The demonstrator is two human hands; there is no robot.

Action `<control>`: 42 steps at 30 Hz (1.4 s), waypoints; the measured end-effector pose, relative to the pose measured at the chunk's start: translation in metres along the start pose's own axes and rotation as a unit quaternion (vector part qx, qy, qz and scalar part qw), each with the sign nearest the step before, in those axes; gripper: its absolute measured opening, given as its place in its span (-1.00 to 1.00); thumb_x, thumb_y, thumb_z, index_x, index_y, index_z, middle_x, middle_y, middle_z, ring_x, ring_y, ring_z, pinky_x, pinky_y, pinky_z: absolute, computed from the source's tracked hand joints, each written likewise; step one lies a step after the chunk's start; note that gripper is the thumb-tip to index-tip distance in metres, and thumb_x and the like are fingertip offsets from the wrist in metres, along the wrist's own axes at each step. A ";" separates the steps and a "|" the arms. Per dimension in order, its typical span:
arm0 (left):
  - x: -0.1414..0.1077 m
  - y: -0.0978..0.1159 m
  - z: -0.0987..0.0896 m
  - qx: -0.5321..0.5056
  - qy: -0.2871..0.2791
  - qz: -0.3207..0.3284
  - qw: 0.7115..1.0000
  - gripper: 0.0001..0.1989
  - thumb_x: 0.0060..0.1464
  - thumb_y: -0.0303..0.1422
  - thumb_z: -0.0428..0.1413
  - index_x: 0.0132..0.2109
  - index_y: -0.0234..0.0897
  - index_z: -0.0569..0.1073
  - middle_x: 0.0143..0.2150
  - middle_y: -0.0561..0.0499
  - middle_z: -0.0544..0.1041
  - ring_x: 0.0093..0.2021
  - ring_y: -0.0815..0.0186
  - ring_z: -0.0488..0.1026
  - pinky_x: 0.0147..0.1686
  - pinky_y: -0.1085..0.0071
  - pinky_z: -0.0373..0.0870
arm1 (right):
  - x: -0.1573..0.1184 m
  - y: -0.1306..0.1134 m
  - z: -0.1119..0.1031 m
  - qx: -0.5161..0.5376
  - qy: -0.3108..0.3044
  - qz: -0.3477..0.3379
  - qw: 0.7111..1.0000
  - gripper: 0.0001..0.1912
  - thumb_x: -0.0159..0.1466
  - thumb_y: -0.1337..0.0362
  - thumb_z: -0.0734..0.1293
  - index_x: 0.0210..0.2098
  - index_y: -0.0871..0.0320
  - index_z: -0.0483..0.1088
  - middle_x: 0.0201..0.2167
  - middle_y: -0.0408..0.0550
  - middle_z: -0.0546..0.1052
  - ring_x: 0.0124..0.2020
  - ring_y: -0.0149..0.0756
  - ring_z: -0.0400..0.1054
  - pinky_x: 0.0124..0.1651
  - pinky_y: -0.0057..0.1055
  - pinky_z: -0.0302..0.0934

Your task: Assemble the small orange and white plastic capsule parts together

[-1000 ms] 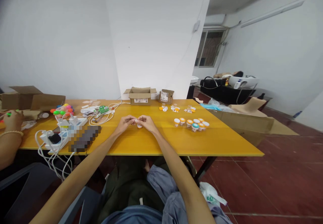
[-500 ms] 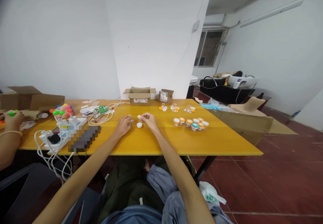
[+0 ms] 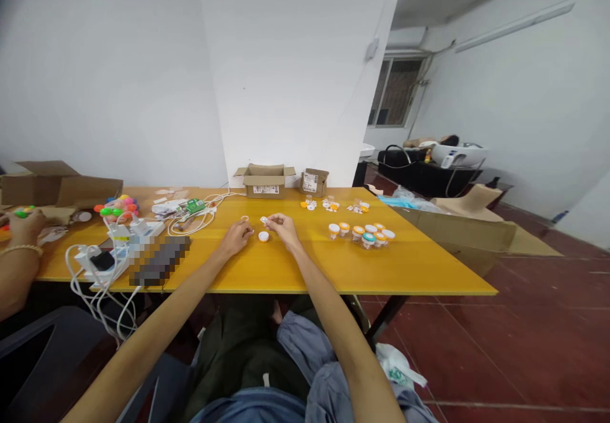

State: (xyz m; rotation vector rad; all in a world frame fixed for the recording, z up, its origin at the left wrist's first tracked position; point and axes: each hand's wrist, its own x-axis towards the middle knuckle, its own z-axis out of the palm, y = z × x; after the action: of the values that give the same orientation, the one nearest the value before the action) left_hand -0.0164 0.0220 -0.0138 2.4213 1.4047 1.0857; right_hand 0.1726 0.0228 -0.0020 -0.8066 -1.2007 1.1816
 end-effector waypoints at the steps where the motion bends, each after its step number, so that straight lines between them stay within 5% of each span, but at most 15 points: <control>1: 0.001 0.001 0.000 -0.007 -0.004 0.000 1.000 -0.85 0.14 -0.50 0.07 -0.36 -0.20 0.47 -0.30 -0.04 0.52 -0.14 0.18 0.49 -0.05 0.26 0.40 | 0.000 0.000 0.000 0.004 0.003 0.002 1.000 -0.53 -0.28 0.00 0.61 -0.53 0.11 0.43 -0.52 -0.13 0.57 -0.41 -0.28 0.49 -0.17 -0.26 0.43; 22: 0.008 0.017 -0.002 -0.350 0.057 -0.045 0.934 -0.79 0.00 -0.21 0.24 -0.38 -0.26 0.48 -0.46 0.07 0.53 -0.43 0.34 0.47 -0.32 0.38 0.44 | 0.004 0.006 -0.001 -0.025 -0.051 -0.012 0.998 -0.70 -0.16 0.11 0.56 -0.52 0.10 0.48 -0.48 -0.09 0.61 -0.40 -0.20 0.51 -0.20 -0.23 0.43; 42: 0.008 0.017 0.002 -0.392 0.070 -0.067 0.915 -0.65 -0.08 -0.06 0.29 -0.39 -0.26 0.44 -0.47 0.05 0.54 -0.44 0.32 0.50 -0.33 0.35 0.48 | 0.001 0.004 0.003 -0.068 -0.072 -0.034 0.994 -0.74 -0.17 0.16 0.54 -0.48 0.10 0.53 -0.45 -0.09 0.62 -0.34 -0.19 0.51 -0.16 -0.25 0.39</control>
State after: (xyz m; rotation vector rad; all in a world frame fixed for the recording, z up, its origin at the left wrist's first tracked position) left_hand -0.0010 0.0194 -0.0039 1.6724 0.8827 1.4495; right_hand 0.1686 0.0244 -0.0049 -0.7859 -1.4295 1.1263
